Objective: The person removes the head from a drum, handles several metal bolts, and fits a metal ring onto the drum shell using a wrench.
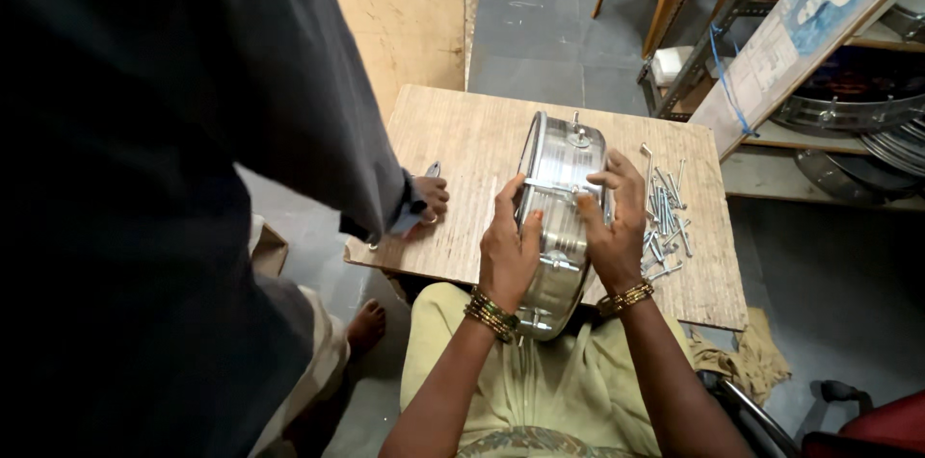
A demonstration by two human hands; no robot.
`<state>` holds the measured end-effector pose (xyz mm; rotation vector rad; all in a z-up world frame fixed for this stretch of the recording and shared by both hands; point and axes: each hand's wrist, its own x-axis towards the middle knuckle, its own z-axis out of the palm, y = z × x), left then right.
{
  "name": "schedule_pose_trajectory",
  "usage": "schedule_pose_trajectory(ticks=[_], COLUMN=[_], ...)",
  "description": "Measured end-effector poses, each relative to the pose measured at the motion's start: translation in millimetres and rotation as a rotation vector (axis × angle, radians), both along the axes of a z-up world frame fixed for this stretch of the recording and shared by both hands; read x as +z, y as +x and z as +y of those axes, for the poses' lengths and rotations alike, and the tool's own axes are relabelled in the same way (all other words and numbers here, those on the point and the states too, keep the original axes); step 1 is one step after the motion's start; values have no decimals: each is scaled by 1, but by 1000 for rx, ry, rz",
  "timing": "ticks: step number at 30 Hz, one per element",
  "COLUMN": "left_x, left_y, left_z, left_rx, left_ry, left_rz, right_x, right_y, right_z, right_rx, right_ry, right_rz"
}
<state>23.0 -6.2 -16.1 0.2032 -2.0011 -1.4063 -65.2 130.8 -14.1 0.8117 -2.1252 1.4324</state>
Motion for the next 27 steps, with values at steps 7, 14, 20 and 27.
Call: schedule_pose_trajectory(ticks=[7, 14, 20, 27], left_x=[-1, 6, 6, 3], left_y=[0, 2, 0, -1], left_z=[0, 0, 2, 1], left_rx=[-13, -33, -27, -18], left_ry=[-9, 26, 35, -26], left_rz=[-26, -85, -101, -44], right_x=[-2, 0, 1, 11], right_y=[-4, -1, -3, 5], right_z=[2, 6, 5, 2], right_rx=[-30, 51, 6, -7], right_ry=[48, -19, 0, 19], right_rz=[-58, -2, -13, -14])
